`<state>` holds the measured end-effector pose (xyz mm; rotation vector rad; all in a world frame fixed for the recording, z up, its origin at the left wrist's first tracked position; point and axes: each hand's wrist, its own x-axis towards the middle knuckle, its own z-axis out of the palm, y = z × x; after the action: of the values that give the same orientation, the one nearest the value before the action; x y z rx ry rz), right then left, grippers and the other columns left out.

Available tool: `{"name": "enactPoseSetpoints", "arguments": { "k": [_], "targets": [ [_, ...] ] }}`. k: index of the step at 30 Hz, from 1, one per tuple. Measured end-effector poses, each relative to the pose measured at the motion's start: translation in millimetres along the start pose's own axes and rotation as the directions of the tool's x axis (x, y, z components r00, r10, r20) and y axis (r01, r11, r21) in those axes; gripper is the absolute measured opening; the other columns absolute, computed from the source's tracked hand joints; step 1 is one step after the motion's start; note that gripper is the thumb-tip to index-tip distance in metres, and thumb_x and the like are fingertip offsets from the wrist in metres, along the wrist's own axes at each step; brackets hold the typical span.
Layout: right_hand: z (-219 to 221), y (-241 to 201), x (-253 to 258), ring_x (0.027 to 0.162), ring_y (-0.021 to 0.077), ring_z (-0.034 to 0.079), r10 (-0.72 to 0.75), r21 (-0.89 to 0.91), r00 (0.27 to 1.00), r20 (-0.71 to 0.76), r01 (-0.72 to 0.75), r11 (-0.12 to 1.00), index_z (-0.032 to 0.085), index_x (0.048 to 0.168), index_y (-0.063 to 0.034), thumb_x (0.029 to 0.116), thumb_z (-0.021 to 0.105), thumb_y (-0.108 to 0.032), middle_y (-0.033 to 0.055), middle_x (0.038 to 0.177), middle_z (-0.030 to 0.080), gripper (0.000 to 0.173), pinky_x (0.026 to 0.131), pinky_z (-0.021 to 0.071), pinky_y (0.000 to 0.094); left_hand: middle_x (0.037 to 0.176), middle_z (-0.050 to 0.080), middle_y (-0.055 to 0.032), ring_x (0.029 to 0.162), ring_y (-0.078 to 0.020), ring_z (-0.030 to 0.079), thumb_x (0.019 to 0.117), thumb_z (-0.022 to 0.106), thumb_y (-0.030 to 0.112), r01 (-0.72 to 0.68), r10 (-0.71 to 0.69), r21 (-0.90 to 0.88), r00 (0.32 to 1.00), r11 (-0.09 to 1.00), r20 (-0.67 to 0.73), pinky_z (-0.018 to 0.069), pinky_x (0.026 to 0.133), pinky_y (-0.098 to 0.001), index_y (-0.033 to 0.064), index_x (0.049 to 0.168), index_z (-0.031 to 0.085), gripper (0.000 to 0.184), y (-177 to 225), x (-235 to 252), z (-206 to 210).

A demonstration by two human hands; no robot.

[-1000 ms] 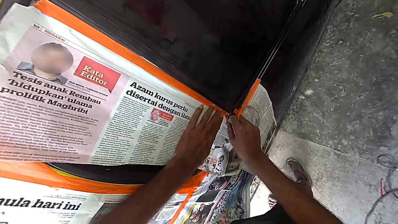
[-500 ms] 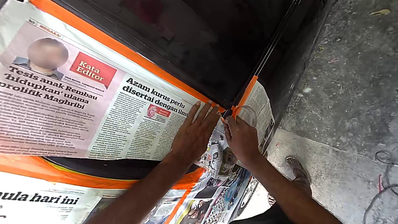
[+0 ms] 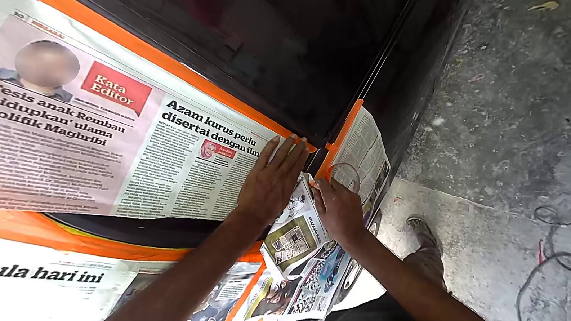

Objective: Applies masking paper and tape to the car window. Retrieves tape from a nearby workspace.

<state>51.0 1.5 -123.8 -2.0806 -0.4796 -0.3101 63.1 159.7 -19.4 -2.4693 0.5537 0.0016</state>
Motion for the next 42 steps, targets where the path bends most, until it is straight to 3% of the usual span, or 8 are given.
{"name": "enactPoseSetpoints", "arguments": {
  "k": [4,8,19,24,29,37,39,42],
  "targets": [
    [-2,-2,-4,0.072,0.0231,0.067,0.013,0.001,0.999,0.033,-0.013,1.0,0.071,0.102,-0.0076,0.0996,0.062,-0.018,0.0087,0.084,0.065,0.014,0.057,0.0564,0.0381,0.17,0.018,-0.0135,0.157,-0.0285,0.015,0.1027,0.042,0.005,0.062,-0.061,0.015,0.995,0.998,-0.08,0.013,0.126,-0.0511,0.0017,0.16,0.028,0.059,0,-1,-2],
    [-4,-2,-6,0.069,0.0227,0.067,0.004,-0.003,0.999,0.042,-0.004,1.0,0.071,0.102,-0.007,0.0997,0.063,-0.018,0.0091,0.084,0.064,0.014,0.056,0.0561,0.0376,0.17,0.017,-0.0137,0.158,-0.0321,0.01,0.1107,0.032,0.032,0.133,-0.133,-0.012,0.985,0.991,-0.111,0.0073,0.125,-0.0605,0.005,0.16,0.032,0.056,-4,-2,-4],
    [-5,4,-12,0.068,0.0221,0.068,0.06,0.029,0.995,0.074,-0.062,0.998,0.069,0.102,-0.0093,0.099,0.063,-0.017,0.0082,0.085,0.066,0.011,0.056,0.0566,0.0391,0.17,0.019,-0.0116,0.158,-0.0324,0.01,0.1068,0.042,0.023,0.145,-0.147,-0.037,0.987,0.989,-0.057,0.0051,0.125,-0.0613,0.0182,0.155,0.044,0.049,-4,0,-8],
    [-7,8,-11,0.074,0.023,0.069,0.156,0.113,0.981,0.117,-0.169,0.979,0.067,0.099,-0.0093,0.0982,0.065,-0.017,0.008,0.086,0.068,0.008,0.061,0.0577,0.0431,0.167,0.028,-0.0108,0.157,-0.0308,0.017,0.1043,0.048,0.016,0.075,-0.086,-0.125,0.993,0.989,-0.082,0.0071,0.125,-0.0594,0.014,0.141,0.058,0.039,-8,-4,-13],
    [-11,11,-7,0.08,0.0245,0.071,0.241,0.189,0.946,0.215,-0.282,0.941,0.068,0.106,-0.0083,0.0997,0.063,-0.018,0.009,0.089,0.07,0.012,0.068,0.0583,0.0484,0.163,0.037,-0.0108,0.155,-0.0317,0.022,0.1018,0.054,0.01,0.079,-0.092,-0.173,0.993,0.982,-0.069,0.0107,0.126,-0.0561,0.0079,0.108,0.069,0.017,-10,-5,-17],
    [-21,37,12,0.071,0.0292,0.068,0.436,0.138,0.862,0.258,-0.479,0.867,0.058,0.125,-0.0076,0.0997,0.061,-0.03,0.0089,0.079,0.069,0.034,0.065,0.0565,0.0536,0.159,0.043,-0.0063,0.154,-0.0304,0.024,0.1045,0.049,0.015,0.112,-0.126,-0.158,0.989,0.981,-0.079,0.0104,0.126,-0.0549,0.0085,0.107,0.071,0.024,-7,-1,-11],
    [-28,45,19,0.078,0.0324,0.07,0.423,0.017,0.888,0.181,-0.433,0.901,0.059,0.127,-0.0078,0.1019,0.057,-0.031,0.0117,0.087,0.07,0.034,0.067,0.0563,0.0551,0.159,0.044,-0.0063,0.154,-0.0304,0.024,0.1042,0.05,0.016,0.104,-0.118,-0.162,0.99,0.981,-0.08,0.0104,0.126,-0.0553,0.0084,0.106,0.072,0.023,-8,-2,-11],
    [-31,38,29,0.098,0.029,0.071,0.196,-0.004,0.98,0.03,-0.196,0.981,0.069,0.119,-0.0076,0.1031,0.056,-0.028,0.0127,0.106,0.072,0.029,0.08,0.0591,0.0483,0.158,0.045,-0.0055,0.154,-0.0309,0.025,0.1022,0.054,0.013,0.096,-0.108,-0.156,0.991,0.983,-0.072,0.0109,0.126,-0.0559,0.009,0.108,0.073,0.02,-10,-3,-12]
  ]
}}
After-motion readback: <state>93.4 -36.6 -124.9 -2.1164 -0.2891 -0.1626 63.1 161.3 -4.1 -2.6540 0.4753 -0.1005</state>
